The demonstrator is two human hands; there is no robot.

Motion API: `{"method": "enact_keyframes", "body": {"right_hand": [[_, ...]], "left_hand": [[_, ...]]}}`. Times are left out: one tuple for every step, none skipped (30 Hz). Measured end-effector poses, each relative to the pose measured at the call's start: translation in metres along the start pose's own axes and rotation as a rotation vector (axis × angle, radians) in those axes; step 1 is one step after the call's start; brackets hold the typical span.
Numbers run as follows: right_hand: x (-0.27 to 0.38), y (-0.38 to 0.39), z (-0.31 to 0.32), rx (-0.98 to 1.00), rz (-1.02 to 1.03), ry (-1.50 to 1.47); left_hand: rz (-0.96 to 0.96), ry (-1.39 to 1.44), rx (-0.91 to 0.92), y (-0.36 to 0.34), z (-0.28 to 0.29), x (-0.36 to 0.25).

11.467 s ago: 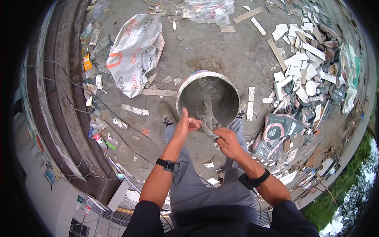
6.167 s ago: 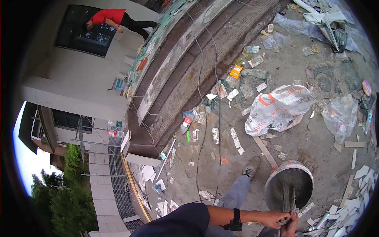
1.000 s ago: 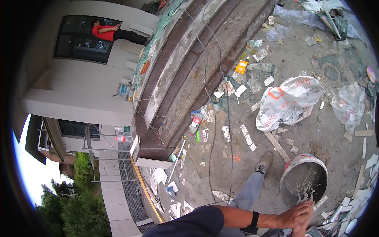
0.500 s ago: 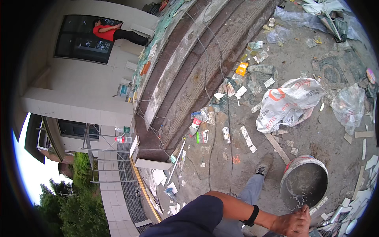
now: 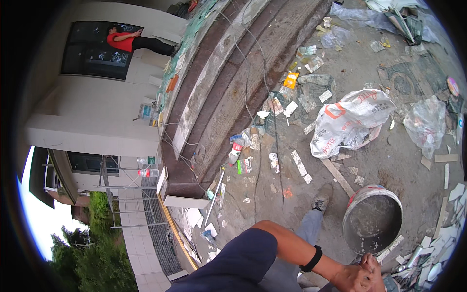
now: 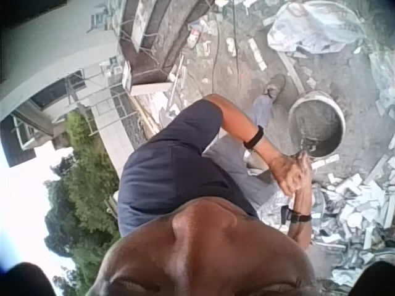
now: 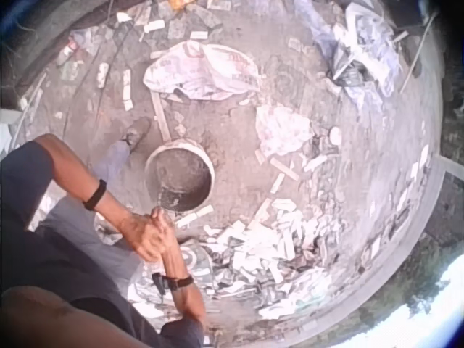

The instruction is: Measuring, cutting, and applying mortar to tiles to install them on a window sill.

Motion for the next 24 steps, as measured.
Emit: {"method": "enact_keyframes", "body": {"right_hand": [[0.027,-0.007,-0.047,0.027,0.108,0.008],[0.035,-0.003,-0.068,-0.124,0.095,0.043],[0.038,-0.006,-0.078,-0.127,0.009,0.041],[0.03,-0.02,-0.084,-0.083,0.001,-0.057],[0.035,-0.023,-0.092,-0.037,-0.061,-0.073],[0.041,-0.027,-0.096,0.001,-0.081,-0.038],[0.042,-0.03,-0.098,0.031,-0.084,-0.06],[0.041,-0.03,-0.094,0.018,-0.101,-0.094],[0.038,-0.033,-0.092,0.025,-0.088,-0.108],[0.039,-0.03,-0.087,-0.016,-0.087,-0.116],[0.039,-0.028,-0.083,-0.019,-0.086,-0.117],[0.04,-0.028,-0.08,-0.003,-0.086,-0.114],[0.044,-0.026,-0.081,-0.008,-0.097,-0.129],[0.044,-0.028,-0.08,-0.012,-0.101,-0.13],[0.043,-0.028,-0.079,0.001,-0.104,-0.092],[0.043,-0.03,-0.079,0.015,-0.107,-0.053],[0.043,-0.031,-0.079,0.014,-0.108,-0.051],[0.043,-0.032,-0.08,0.012,-0.117,-0.026],[0.043,-0.034,-0.08,0.01,-0.125,-0.001],[0.044,-0.037,-0.082,0.011,-0.123,0.005],[0.047,-0.041,-0.082,-0.051,-0.071,-0.04],[0.053,-0.044,-0.079,-0.12,-0.008,-0.075],[0.046,-0.048,-0.065,-0.045,0.037,-0.114],[0.05,-0.05,-0.068,-0.05,0.05,-0.1]], "left_hand": [[0.033,-0.031,0.031,0.008,-0.012,-0.003],[-0.034,-0.025,0.029,-0.003,-0.001,-0.002],[-0.039,-0.016,0.127,0.0,0.002,-0.003],[0.032,0.015,0.129,0.005,0.011,0.0],[0.034,0.001,0.158,0.004,0.015,0.001],[0.014,-0.028,0.213,-0.001,0.022,0.006],[0.015,-0.037,0.244,-0.001,0.023,0.008],[0.004,-0.058,0.273,-0.004,0.021,0.01],[0.009,-0.011,0.261,-0.004,0.02,0.012],[-0.006,-0.015,0.291,-0.005,0.017,0.016],[-0.019,-0.029,0.325,-0.005,0.011,0.016],[-0.018,-0.017,0.317,-0.005,0.006,0.017],[-0.006,-0.018,0.285,-0.004,0.003,0.017],[0.007,-0.023,0.256,-0.004,0.002,0.018],[0.008,-0.02,0.252,-0.003,0.002,0.017],[0.003,-0.019,0.257,-0.003,0.002,0.017],[-0.002,-0.019,0.263,-0.002,0.003,0.017],[-0.004,-0.021,0.261,-0.002,0.006,0.019],[-0.011,-0.05,0.286,-0.001,0.009,0.021],[-0.019,-0.081,0.311,0.001,0.012,0.023],[-0.022,-0.087,0.31,0.005,0.016,0.025],[0.075,-0.094,0.285,0.006,0.02,0.035],[0.172,-0.101,0.258,0.007,0.025,0.043],[0.155,-0.103,0.248,0.008,0.031,0.051]]}}
Point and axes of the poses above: each hand's wrist, its own y-axis away from the middle knuckle, its own z-axis out of the back of the hand, x = y × z, the point moved 3 cm from there along -y, towards the middle knuckle, and after that the axes turned 9 degrees about z, right-handed, at the moved point
